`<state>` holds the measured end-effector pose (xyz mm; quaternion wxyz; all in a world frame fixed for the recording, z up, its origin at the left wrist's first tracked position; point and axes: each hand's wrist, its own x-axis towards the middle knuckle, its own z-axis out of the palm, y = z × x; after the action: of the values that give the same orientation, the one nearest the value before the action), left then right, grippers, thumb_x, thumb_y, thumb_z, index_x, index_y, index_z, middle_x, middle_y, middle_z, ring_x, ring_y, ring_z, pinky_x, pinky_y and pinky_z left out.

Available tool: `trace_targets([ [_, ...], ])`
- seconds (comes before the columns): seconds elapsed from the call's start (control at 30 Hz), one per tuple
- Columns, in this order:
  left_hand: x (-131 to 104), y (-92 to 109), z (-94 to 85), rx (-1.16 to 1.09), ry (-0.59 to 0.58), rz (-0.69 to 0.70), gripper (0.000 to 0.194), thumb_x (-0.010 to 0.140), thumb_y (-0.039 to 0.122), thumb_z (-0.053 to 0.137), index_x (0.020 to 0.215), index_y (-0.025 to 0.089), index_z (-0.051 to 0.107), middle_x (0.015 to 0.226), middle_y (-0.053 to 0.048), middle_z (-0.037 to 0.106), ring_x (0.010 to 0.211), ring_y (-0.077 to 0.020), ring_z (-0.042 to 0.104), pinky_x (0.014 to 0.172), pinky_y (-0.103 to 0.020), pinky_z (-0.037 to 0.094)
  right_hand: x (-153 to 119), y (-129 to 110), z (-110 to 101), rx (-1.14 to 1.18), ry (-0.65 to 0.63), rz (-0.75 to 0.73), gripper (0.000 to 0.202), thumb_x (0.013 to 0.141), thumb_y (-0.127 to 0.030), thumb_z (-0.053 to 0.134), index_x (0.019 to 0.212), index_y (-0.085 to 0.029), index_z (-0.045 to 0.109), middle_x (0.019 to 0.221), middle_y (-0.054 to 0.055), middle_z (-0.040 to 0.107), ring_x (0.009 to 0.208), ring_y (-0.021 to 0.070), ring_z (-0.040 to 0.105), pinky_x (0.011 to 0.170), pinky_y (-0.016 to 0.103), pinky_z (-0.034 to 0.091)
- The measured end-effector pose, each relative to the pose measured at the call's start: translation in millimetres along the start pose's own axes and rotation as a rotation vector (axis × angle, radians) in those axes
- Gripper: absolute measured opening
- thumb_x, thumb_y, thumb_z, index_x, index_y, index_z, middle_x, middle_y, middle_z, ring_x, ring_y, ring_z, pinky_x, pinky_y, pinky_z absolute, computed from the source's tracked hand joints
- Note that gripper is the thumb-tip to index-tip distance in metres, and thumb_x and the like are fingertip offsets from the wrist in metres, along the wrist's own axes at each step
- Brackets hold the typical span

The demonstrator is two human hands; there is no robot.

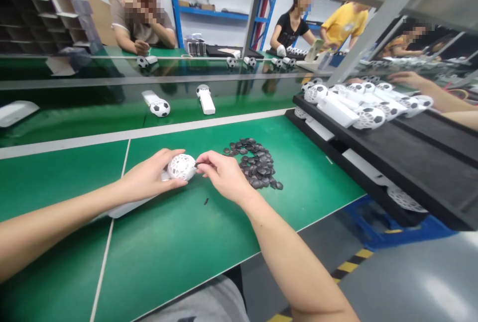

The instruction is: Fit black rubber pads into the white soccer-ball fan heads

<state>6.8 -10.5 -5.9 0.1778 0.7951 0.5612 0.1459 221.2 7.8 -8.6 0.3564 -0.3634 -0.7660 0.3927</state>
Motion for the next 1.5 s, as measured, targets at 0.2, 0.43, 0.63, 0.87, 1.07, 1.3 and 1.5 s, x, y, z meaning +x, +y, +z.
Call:
trace_targets([
  [0.2, 0, -1, -0.7, -0.028, 0.002, 0.032, 0.076, 0.07, 0.065, 0.055, 0.13, 0.023, 0.036, 0.12, -0.008, 0.048, 0.1, -0.0278, 0.053, 0.082, -0.038, 0.045, -3, -6, 15, -0.113, -0.002, -0.185, 0.008, 0.08, -0.02, 0.059, 0.083, -0.021, 0.066, 0.084, 0.001, 0.056, 0.085, 0.0131, 0.054, 0.08, 0.028, 0.044],
  [0.43, 1, -2, -0.2, -0.038, 0.02, 0.074, 0.068, 0.073, 0.06, 0.054, 0.127, 0.022, 0.04, 0.118, -0.009, 0.049, 0.102, -0.0274, 0.052, 0.084, -0.039, 0.044, 3, 4, 29, -0.067, 0.09, -0.092, 0.008, 0.072, -0.019, 0.067, 0.078, -0.018, 0.06, 0.09, 0.003, 0.05, 0.091, 0.0148, 0.051, 0.08, 0.03, 0.045],
  [0.63, 3, -1, -2.5, -0.083, 0.035, 0.082, 0.064, 0.07, 0.053, 0.061, 0.122, 0.02, 0.045, 0.112, -0.008, 0.052, 0.1, -0.0256, 0.053, 0.082, -0.037, 0.044, 5, 8, 30, 0.1, 0.019, 0.073, 0.046, 0.069, -0.025, 0.068, 0.109, -0.02, 0.046, 0.116, 0.009, 0.052, 0.108, 0.0194, 0.051, 0.079, 0.032, 0.049],
  [0.87, 2, 4, -4.8, -0.022, 0.014, 0.051, 0.06, 0.073, 0.055, 0.056, 0.122, 0.024, 0.044, 0.114, -0.006, 0.052, 0.097, -0.0254, 0.054, 0.08, -0.036, 0.045, 13, 11, 25, 0.159, 0.022, 0.08, 0.034, 0.07, -0.025, 0.066, 0.1, -0.019, 0.052, 0.104, 0.006, 0.061, 0.096, 0.0163, 0.058, 0.084, 0.032, 0.048],
  [1.07, 2, -3, -5.7, -0.016, -0.07, 0.063, 0.063, 0.067, 0.039, 0.062, 0.124, 0.025, 0.041, 0.12, -0.004, 0.053, 0.101, -0.0248, 0.054, 0.081, -0.033, 0.045, 23, 30, -17, -0.366, 0.293, 0.129, 0.008, 0.076, -0.025, 0.06, 0.073, -0.018, 0.062, 0.077, 0.001, 0.06, 0.071, 0.0128, 0.055, 0.074, 0.03, 0.046],
  [1.3, 4, -9, -10.5, 0.217, -0.04, 0.181, 0.064, 0.072, 0.017, 0.047, 0.132, 0.036, 0.035, 0.111, -0.004, 0.051, 0.093, -0.0238, 0.052, 0.077, -0.035, 0.04, 9, 24, -19, -0.674, 0.036, 0.256, 0.01, 0.072, -0.027, 0.068, 0.081, -0.022, 0.069, 0.083, 0.002, 0.066, 0.076, 0.017, 0.059, 0.067, 0.028, 0.045],
  [1.5, 4, -8, -9.4, 0.25, -0.049, 0.194, 0.065, 0.073, 0.014, 0.044, 0.134, 0.033, 0.033, 0.098, -0.004, 0.052, 0.09, -0.0226, 0.05, 0.076, -0.034, 0.037, 8, 11, -8, -0.996, -0.016, 0.21, 0.019, 0.085, -0.018, 0.049, 0.084, -0.014, 0.068, 0.085, 0.012, 0.066, 0.084, 0.0232, 0.06, 0.071, 0.032, 0.044],
])
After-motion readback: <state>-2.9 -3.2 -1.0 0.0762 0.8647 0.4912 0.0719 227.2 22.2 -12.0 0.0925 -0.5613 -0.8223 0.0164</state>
